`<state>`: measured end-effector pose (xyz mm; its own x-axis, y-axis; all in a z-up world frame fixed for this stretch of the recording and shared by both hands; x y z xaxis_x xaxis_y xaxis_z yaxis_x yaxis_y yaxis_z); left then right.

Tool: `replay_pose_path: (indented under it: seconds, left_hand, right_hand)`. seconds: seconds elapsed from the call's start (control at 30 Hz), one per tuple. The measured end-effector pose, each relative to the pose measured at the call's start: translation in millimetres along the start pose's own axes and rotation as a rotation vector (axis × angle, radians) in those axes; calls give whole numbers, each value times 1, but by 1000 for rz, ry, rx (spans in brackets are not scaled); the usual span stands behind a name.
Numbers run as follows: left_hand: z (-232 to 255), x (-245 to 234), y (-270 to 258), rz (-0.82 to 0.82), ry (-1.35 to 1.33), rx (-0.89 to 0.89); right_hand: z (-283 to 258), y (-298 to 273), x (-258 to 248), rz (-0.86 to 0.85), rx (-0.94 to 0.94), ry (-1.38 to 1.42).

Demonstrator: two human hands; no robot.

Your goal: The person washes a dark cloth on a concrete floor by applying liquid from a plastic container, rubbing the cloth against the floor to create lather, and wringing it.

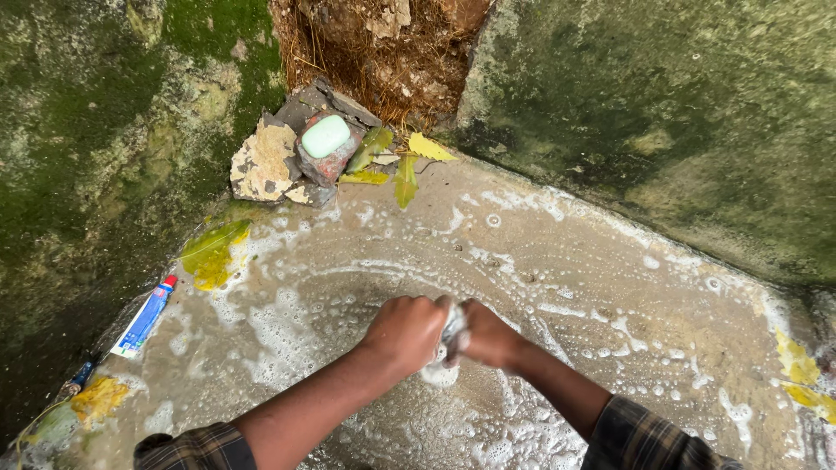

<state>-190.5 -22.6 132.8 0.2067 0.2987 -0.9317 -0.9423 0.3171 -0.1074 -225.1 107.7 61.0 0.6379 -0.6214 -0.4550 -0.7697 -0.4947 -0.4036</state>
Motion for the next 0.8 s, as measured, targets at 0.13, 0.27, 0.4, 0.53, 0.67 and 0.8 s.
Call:
replay_pose_path:
  seconds: [0.13,0.27,0.4,0.53,0.67,0.8]
  left_hand:
    - [-3,1,4,394,125,293]
    - [-44,26,-5,447,119,245]
    - [-64,83,-45,110,70,202]
    - [-67,117,-91,205,-164,149]
    - [-66,132,-129,307,-347,35]
    - [-87,143,-152,351,-445,-292]
  right_hand:
    - [61,-2,-1,-206,442,678]
    - [63,-19,-17,90,278,60]
    - [49,-49,-2,6,-1,-653]
    - [42,-47,26,503,-797,-1213]
    - [86,-21,107,378,-720,-1031]
    - [112,-18,168,175,-643,-722]
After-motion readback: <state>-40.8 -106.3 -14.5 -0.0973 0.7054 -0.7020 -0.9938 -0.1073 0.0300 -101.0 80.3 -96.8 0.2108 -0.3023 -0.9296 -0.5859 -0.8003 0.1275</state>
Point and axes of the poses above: each hand's wrist, its own y-axis towards the middle knuckle, its own x-axis out of the palm, z = x × y, the point moved 5 cm from there along y, towards the middle knuckle, and after that the axes turned 11 degrees about z, right-handed, at the moved point
